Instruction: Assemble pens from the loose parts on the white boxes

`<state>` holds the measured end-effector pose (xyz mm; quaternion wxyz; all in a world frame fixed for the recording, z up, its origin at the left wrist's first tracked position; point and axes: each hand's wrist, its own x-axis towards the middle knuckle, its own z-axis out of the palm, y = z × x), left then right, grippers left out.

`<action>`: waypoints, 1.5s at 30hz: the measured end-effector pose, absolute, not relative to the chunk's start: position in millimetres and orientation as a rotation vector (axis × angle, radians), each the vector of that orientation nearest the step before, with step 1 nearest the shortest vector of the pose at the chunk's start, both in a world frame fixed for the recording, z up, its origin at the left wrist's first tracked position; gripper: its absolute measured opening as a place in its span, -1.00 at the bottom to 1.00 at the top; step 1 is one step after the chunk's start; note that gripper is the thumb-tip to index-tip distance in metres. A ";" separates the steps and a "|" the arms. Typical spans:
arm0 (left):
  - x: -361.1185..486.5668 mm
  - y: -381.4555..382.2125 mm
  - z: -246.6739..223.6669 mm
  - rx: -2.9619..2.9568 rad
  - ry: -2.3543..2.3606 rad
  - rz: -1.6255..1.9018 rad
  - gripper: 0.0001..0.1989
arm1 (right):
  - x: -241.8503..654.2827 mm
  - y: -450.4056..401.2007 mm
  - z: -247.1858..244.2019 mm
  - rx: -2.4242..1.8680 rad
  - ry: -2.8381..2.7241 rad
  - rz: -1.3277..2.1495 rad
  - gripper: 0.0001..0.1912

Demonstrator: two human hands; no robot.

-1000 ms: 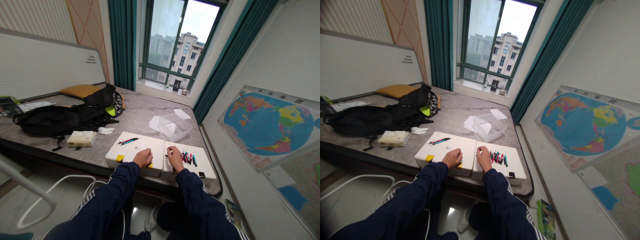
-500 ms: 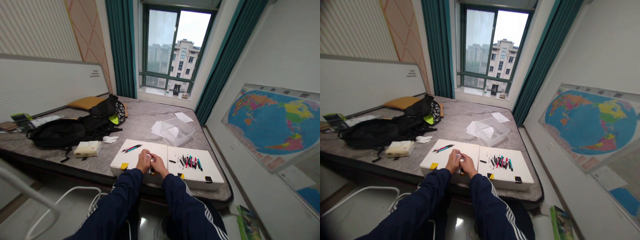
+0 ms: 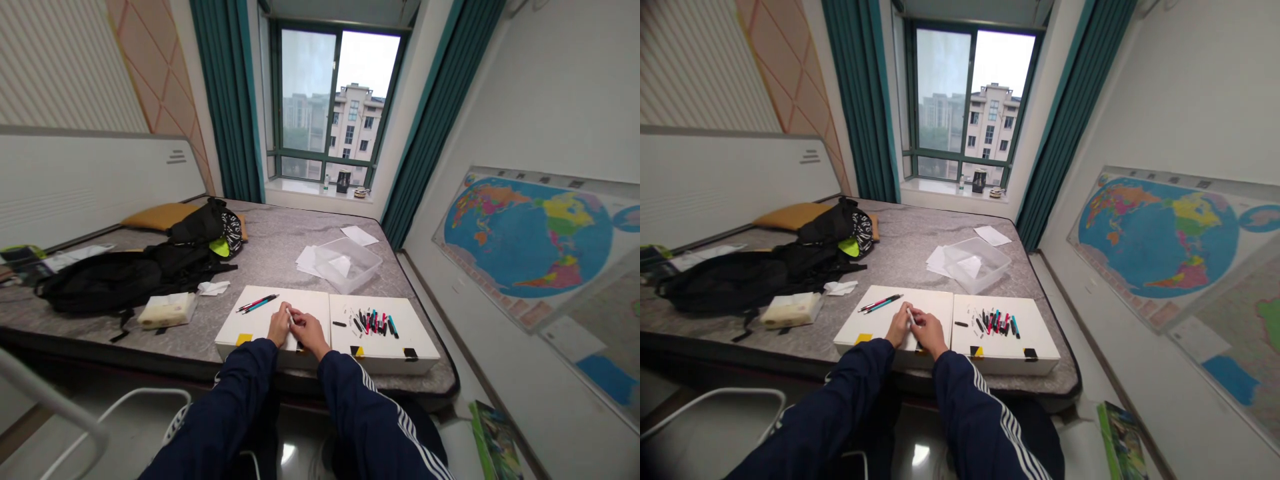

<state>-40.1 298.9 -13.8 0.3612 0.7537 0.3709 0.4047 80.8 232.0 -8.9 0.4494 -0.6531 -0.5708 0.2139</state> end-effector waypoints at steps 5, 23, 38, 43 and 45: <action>-35.9 290.2 -10.6 2.045 1.128 1.003 -0.84 | 94.3 234.1 -20.3 -1.407 -1.257 0.677 -0.82; -29.9 284.9 -6.7 2.011 1.259 1.042 -0.64 | 105.3 233.1 -24.8 -1.102 -0.753 0.985 -0.64; -36.3 298.2 -8.8 1.539 1.067 1.032 -0.58 | 107.7 231.1 -22.7 -1.103 -0.795 1.064 -0.65; -36.5 295.6 -8.2 1.581 1.197 1.073 -0.52 | 108.7 229.2 -19.8 -1.127 -0.901 1.039 -0.75; -36.9 293.5 -6.1 1.607 1.234 1.073 -0.50 | 108.7 228.0 -18.3 -1.119 -0.926 1.041 -0.75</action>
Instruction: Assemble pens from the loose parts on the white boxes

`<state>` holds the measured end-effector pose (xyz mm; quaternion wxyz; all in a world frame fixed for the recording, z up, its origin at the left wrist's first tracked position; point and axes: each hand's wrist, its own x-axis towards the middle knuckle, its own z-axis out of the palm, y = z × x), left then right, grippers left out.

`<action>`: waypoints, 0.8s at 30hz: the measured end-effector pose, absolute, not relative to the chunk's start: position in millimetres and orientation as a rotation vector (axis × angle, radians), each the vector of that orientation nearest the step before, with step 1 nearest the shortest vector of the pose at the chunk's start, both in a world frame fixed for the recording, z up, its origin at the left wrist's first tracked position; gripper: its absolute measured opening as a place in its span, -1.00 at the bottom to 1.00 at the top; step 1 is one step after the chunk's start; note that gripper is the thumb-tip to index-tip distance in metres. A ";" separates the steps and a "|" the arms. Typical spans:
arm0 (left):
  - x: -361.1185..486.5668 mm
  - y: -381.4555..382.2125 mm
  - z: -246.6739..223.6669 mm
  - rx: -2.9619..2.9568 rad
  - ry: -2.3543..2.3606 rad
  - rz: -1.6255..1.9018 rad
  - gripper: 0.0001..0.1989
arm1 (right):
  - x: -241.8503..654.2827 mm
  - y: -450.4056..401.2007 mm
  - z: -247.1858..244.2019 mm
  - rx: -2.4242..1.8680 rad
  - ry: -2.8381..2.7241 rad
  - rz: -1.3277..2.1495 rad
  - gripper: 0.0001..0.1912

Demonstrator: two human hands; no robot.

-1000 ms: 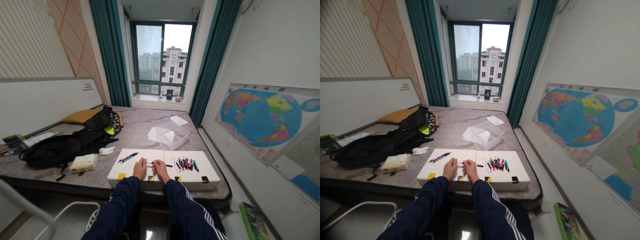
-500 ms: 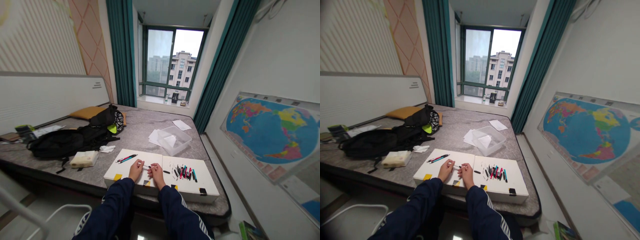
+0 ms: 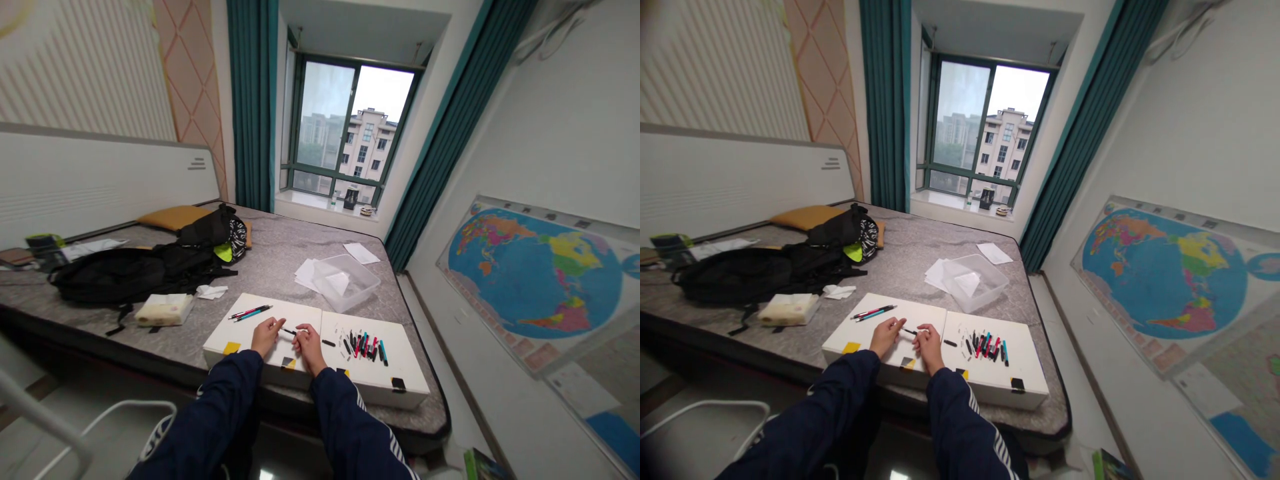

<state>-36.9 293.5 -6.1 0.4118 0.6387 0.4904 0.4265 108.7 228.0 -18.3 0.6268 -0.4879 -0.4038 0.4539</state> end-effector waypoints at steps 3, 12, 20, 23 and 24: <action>-38.8 291.5 -2.8 1.633 1.259 1.074 -0.49 | 107.2 227.0 -16.3 -1.111 -0.912 1.044 -0.71; -41.4 290.0 -2.0 1.654 1.263 1.103 -0.50 | 98.7 231.1 -22.6 -1.356 -1.030 1.027 -0.45; -41.0 288.1 -1.2 1.649 1.255 1.126 -0.50 | 98.3 228.5 -26.4 -1.311 -1.070 0.963 -0.58; -41.2 288.6 -1.8 1.633 1.258 1.143 -0.52 | 97.0 227.1 -23.3 -1.255 -1.019 0.975 -0.63; -41.2 288.9 -2.1 1.632 1.253 1.148 -0.52 | 96.7 226.8 -21.8 -1.246 -0.997 0.989 -0.61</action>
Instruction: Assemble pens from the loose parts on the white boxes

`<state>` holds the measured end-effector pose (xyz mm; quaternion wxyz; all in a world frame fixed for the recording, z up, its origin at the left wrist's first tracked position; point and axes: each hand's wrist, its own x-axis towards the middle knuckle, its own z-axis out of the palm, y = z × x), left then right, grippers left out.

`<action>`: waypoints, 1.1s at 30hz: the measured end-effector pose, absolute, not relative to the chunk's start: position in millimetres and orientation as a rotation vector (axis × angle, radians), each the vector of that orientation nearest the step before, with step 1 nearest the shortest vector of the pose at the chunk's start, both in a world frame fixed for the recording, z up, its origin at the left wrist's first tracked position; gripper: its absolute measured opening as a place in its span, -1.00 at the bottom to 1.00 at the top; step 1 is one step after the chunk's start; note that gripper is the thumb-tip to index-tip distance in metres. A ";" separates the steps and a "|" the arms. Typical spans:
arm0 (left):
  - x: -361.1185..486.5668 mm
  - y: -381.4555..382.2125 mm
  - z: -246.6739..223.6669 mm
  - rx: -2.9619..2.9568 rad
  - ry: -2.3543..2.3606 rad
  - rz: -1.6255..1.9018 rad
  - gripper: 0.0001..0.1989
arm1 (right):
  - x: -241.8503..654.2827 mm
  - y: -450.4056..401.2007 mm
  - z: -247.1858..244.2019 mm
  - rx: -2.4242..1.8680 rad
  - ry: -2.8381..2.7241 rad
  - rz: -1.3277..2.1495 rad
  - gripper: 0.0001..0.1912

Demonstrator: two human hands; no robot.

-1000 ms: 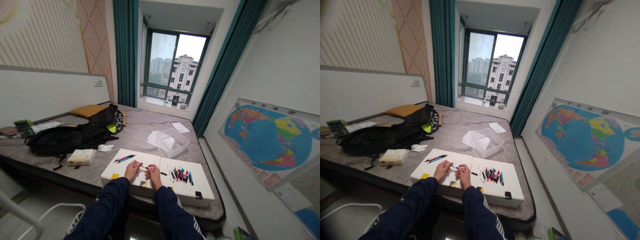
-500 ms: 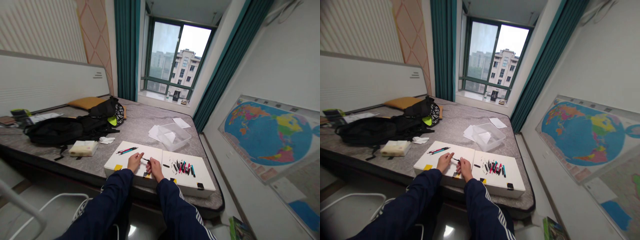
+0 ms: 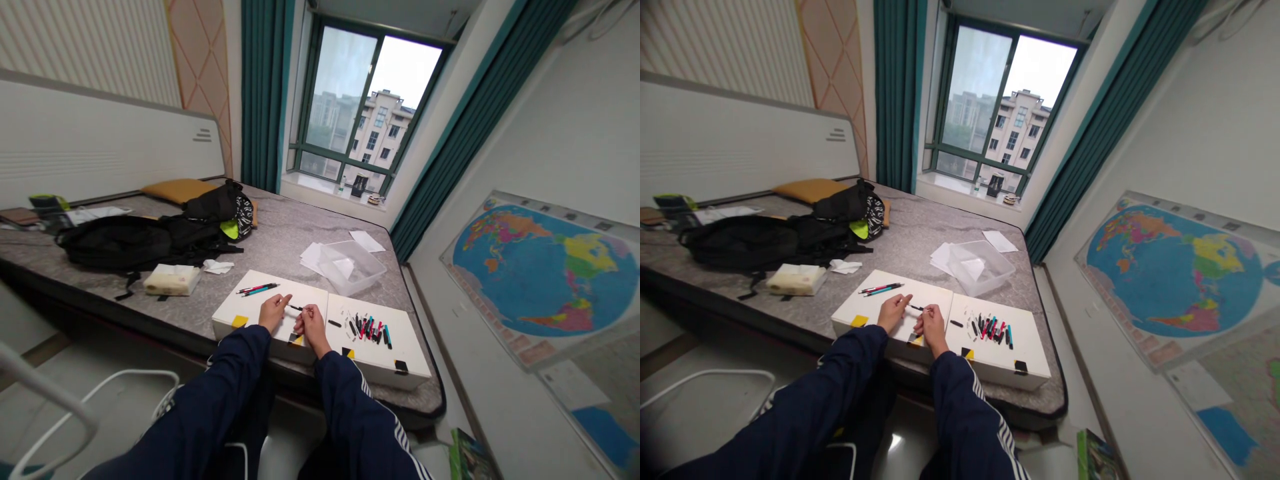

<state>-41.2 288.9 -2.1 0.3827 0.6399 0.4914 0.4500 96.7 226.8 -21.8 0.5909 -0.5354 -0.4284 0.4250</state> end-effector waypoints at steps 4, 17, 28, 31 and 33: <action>-40.4 289.6 -3.3 1.637 1.221 1.143 -0.53 | 96.8 227.6 -19.3 -1.283 -0.963 1.030 -0.54; -36.9 286.9 1.3 1.686 1.284 1.094 -0.51 | 99.3 231.0 -26.0 -1.330 -1.021 0.968 -0.55; -34.2 290.7 -8.2 1.814 1.325 1.178 -0.54 | 99.6 231.4 -28.3 -1.233 -0.906 0.954 -0.70; -35.3 291.3 -8.0 1.789 1.294 1.159 -0.52 | 101.1 232.2 -26.4 -1.181 -0.808 0.983 -0.72; -36.0 291.3 -7.4 1.761 1.280 1.157 -0.52 | 102.0 232.6 -24.9 -1.185 -0.776 0.993 -0.76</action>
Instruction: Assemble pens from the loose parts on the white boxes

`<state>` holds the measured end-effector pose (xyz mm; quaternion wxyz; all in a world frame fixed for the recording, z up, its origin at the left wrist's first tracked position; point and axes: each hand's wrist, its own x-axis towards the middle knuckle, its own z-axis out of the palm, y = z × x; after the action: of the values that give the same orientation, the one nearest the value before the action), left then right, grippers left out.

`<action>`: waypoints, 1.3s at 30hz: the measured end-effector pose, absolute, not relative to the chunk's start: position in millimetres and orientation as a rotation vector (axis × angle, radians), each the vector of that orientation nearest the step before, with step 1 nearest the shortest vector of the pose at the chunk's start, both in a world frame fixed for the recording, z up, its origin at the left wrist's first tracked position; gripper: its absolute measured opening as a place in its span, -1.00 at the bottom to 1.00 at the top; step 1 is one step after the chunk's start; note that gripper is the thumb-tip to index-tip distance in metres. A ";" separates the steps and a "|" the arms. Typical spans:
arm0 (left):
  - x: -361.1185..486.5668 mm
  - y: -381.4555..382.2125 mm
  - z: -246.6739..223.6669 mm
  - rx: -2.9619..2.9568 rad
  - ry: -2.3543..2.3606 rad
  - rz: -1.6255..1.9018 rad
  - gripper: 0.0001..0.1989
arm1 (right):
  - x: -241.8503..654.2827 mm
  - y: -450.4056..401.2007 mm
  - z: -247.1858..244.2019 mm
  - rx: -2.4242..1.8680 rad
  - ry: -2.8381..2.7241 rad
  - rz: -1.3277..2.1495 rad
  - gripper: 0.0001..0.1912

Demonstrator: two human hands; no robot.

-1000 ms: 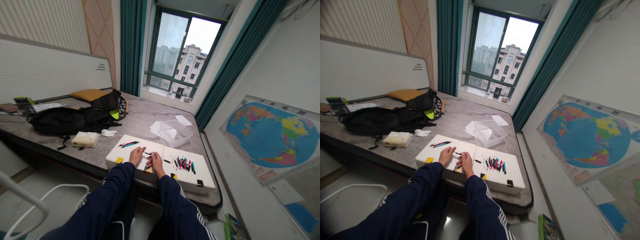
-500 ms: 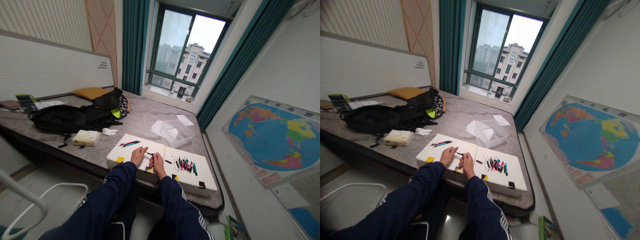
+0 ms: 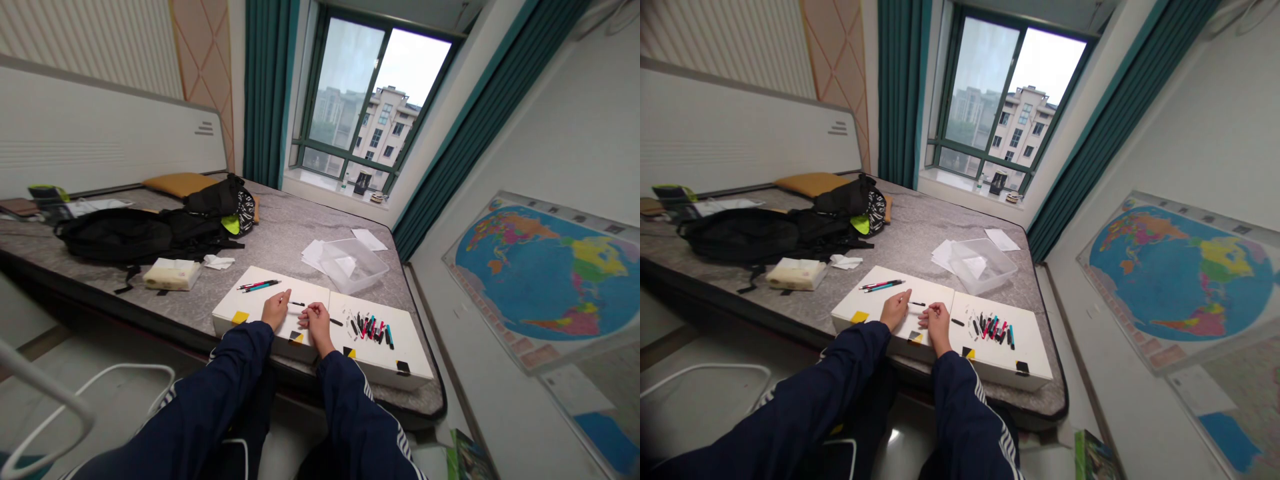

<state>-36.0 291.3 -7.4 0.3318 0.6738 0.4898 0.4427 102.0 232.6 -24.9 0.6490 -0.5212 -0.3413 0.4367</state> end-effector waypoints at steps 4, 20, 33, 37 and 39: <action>-36.1 290.8 -6.4 1.733 1.282 1.151 -0.53 | 104.4 234.1 -23.7 -1.236 -0.748 0.975 -0.82; -37.0 290.3 -4.8 1.697 1.345 1.142 -0.57 | 149.1 221.2 13.6 -1.603 -1.463 0.763 -0.82; -38.3 293.0 -7.0 1.789 1.427 1.164 -0.57 | 275.4 179.6 66.2 -2.155 -1.086 0.833 -0.85; -37.8 293.3 -7.2 1.810 1.456 1.182 -0.57 | 283.6 176.3 65.7 -2.058 -1.084 0.600 -0.79; -37.6 293.5 -7.6 1.807 1.444 1.183 -0.57 | 287.6 172.0 67.8 -1.991 -1.080 0.400 -0.72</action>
<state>-37.6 293.5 -7.6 0.2686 0.6700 0.5353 0.4387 287.6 172.0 67.8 0.4084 -0.7902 -0.4285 0.1587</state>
